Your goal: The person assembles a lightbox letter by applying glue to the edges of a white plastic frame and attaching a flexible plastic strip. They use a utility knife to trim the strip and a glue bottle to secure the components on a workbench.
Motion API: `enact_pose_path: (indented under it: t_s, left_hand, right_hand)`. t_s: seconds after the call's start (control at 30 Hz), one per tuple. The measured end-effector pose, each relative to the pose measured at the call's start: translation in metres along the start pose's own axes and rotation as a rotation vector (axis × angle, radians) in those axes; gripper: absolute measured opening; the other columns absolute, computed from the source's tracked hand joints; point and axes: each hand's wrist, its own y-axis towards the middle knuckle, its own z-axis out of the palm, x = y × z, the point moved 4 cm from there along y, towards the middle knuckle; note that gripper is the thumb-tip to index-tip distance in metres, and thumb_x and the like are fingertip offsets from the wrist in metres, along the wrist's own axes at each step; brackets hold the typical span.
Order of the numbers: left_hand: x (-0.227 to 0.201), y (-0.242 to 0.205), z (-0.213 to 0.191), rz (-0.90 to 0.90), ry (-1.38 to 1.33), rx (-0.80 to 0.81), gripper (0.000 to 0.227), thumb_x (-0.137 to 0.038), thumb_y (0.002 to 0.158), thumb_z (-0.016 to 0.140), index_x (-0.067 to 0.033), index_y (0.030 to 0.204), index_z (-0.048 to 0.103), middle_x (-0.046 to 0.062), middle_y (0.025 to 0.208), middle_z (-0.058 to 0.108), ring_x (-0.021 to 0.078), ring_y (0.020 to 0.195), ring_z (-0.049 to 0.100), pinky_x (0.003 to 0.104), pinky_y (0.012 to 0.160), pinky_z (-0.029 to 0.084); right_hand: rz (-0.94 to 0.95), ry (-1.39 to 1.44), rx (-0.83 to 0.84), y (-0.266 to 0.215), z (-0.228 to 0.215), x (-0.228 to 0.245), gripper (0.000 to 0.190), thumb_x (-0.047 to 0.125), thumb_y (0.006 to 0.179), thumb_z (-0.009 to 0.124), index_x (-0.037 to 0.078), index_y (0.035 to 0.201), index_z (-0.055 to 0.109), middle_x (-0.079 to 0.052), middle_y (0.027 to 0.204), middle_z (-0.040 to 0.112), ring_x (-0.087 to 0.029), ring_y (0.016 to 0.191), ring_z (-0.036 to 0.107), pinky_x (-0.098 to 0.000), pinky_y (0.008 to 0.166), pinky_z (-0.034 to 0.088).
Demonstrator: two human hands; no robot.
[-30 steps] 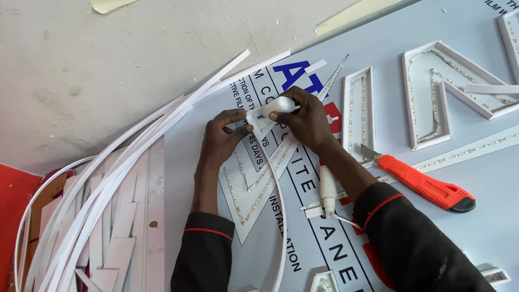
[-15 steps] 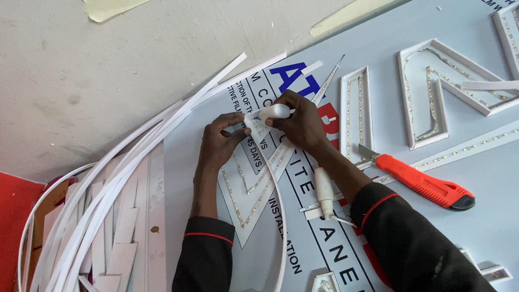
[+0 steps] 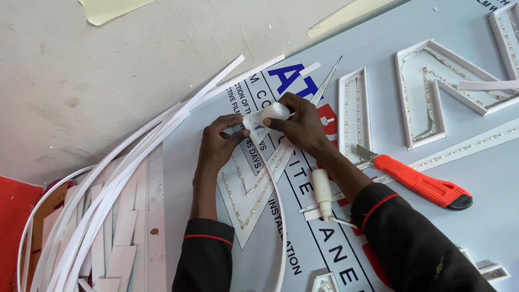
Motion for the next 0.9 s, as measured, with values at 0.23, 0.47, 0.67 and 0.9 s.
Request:
enact_pose_path:
  t_s: [0.23, 0.47, 0.67, 0.9]
  left_hand:
    - [-0.007, -0.005, 0.000, -0.023, -0.003, -0.008, 0.043, -0.034, 0.103, 0.089, -0.0198, 0.143, 0.079, 0.013, 0.140, 0.078, 0.0335, 0.142, 0.068, 0.047, 0.105, 0.057]
    - [-0.007, -0.007, -0.001, -0.039, -0.043, -0.019, 0.074, -0.033, 0.098, 0.091, -0.0233, 0.159, 0.049, 0.001, 0.137, 0.080, 0.0182, 0.134, 0.066, 0.038, 0.104, 0.049]
    - [0.001, -0.004, -0.001, -0.010, -0.035, -0.020, 0.080, -0.031, 0.099, 0.090, -0.0222, 0.161, 0.040, 0.000, 0.139, 0.080, 0.0202, 0.132, 0.067, 0.039, 0.104, 0.050]
    - [0.011, -0.001, 0.000, 0.018, -0.047, -0.017, 0.085, -0.034, 0.097, 0.092, -0.0225, 0.162, 0.037, 0.002, 0.146, 0.075, 0.0236, 0.135, 0.067, 0.042, 0.105, 0.051]
  right_hand:
    - [-0.012, -0.002, -0.106, 0.000, -0.006, -0.002, 0.032, 0.018, 0.095, 0.097, 0.002, 0.110, 0.074, -0.022, 0.106, 0.079, -0.033, 0.104, 0.076, -0.0397, 0.079, 0.064]
    - [-0.051, -0.025, -0.092, 0.000, 0.002, 0.001, 0.033, 0.016, 0.093, 0.099, 0.003, 0.112, 0.075, -0.022, 0.107, 0.080, -0.033, 0.106, 0.076, -0.0386, 0.081, 0.062]
    - [-0.098, -0.032, -0.063, 0.000, 0.004, -0.001, 0.030, 0.011, 0.094, 0.097, 0.005, 0.113, 0.075, -0.021, 0.110, 0.081, -0.034, 0.108, 0.075, -0.0391, 0.081, 0.060]
    - [-0.087, -0.052, -0.053, -0.003, 0.006, 0.006, 0.030, 0.010, 0.094, 0.097, 0.005, 0.114, 0.075, -0.021, 0.112, 0.080, -0.034, 0.108, 0.075, -0.0372, 0.079, 0.059]
